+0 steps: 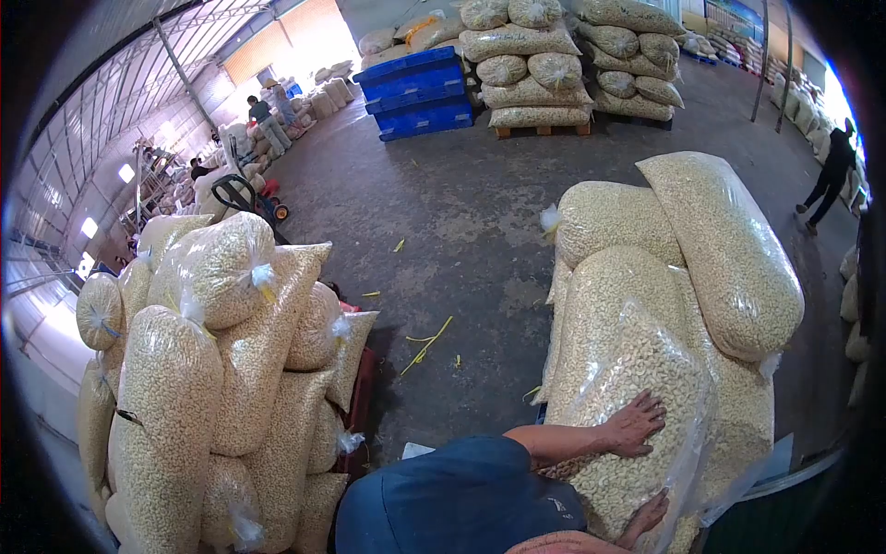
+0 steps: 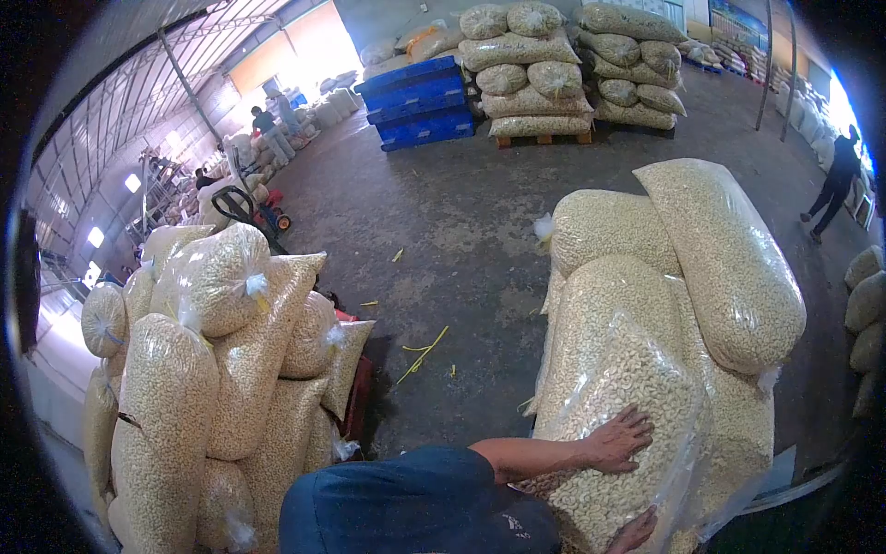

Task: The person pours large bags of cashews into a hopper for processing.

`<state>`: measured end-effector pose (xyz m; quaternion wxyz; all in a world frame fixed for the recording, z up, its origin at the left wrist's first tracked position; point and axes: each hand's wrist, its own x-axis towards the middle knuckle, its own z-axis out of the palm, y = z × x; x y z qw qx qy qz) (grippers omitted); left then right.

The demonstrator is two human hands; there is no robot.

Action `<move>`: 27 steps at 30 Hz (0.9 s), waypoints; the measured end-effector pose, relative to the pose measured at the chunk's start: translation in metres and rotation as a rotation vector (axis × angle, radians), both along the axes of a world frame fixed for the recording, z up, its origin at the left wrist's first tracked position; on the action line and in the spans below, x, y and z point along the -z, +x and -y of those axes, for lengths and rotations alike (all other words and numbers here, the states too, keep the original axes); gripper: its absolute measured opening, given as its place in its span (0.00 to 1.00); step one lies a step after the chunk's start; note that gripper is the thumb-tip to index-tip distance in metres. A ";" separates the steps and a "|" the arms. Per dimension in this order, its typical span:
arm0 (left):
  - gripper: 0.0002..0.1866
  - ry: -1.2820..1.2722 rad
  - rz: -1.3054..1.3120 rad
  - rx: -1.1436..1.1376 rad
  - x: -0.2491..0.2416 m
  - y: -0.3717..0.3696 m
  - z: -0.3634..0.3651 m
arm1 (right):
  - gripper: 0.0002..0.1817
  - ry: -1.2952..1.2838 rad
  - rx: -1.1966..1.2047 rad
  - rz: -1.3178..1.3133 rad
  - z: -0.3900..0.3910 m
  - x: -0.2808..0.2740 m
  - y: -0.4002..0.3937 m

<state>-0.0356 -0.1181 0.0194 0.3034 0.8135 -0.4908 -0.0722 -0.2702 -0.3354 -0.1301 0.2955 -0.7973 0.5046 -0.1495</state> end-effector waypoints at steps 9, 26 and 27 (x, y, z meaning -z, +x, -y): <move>0.37 0.001 0.027 -0.004 -0.003 -0.001 -0.001 | 0.37 0.030 0.053 0.000 -0.003 0.000 0.001; 0.36 0.017 0.054 -0.011 -0.006 -0.003 0.001 | 0.41 0.047 0.073 0.026 -0.008 -0.009 0.004; 0.36 0.014 0.059 -0.013 -0.004 -0.002 0.001 | 0.40 -0.024 0.110 0.038 -0.008 -0.004 0.005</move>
